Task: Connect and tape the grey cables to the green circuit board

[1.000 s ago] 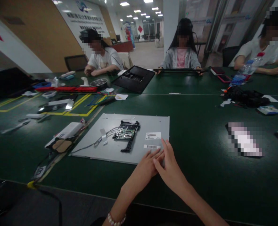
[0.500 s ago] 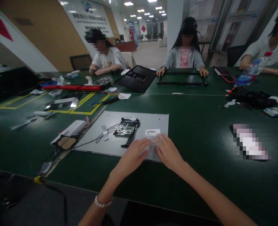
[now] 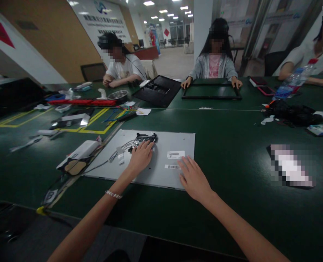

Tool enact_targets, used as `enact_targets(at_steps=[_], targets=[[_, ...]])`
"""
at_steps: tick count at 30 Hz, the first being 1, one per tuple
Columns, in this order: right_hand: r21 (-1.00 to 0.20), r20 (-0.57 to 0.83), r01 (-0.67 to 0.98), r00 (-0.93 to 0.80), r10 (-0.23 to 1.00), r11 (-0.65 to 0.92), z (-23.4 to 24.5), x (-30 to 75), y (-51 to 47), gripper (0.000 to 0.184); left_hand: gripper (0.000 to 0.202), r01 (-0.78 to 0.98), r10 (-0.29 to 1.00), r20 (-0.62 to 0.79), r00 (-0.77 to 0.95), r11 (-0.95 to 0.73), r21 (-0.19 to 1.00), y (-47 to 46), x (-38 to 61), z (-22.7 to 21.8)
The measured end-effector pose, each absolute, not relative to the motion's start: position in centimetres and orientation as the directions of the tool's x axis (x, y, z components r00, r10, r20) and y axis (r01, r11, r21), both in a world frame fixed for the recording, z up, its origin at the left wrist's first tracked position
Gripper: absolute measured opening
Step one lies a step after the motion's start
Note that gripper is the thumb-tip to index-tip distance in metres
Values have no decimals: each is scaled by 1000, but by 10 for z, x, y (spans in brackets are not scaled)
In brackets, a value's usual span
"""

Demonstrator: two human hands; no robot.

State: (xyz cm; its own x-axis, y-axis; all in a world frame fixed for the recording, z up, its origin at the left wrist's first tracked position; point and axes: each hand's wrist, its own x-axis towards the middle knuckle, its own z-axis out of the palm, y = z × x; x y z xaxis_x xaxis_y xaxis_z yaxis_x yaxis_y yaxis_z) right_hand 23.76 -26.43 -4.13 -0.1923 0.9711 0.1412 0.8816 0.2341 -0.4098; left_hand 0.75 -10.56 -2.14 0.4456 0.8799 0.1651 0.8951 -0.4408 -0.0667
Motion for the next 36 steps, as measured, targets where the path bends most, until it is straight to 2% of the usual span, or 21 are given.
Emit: enact_targets(at_steps=[10,17,23,29,36], targets=[[-429,113,876,-190,975,220,-44,239,-263,57,46,938,925,155,347,-344,-47,-63,9,-18],[-428,121,875,-195,973,228,-45,239,-263,57,44,934,925,150,348,-356,27,-63,8,-13],[-443,123,868,-191,974,226,-47,240,-263,57,46,951,936,238,260,-291,105,-37,17,5],[-451,130,862,-191,973,230,-47,240,-261,57,53,963,974,55,220,-226,145,1,20,3],[-445,125,867,-188,974,224,-42,239,-262,56,59,959,979,12,203,-201,202,16,17,1]])
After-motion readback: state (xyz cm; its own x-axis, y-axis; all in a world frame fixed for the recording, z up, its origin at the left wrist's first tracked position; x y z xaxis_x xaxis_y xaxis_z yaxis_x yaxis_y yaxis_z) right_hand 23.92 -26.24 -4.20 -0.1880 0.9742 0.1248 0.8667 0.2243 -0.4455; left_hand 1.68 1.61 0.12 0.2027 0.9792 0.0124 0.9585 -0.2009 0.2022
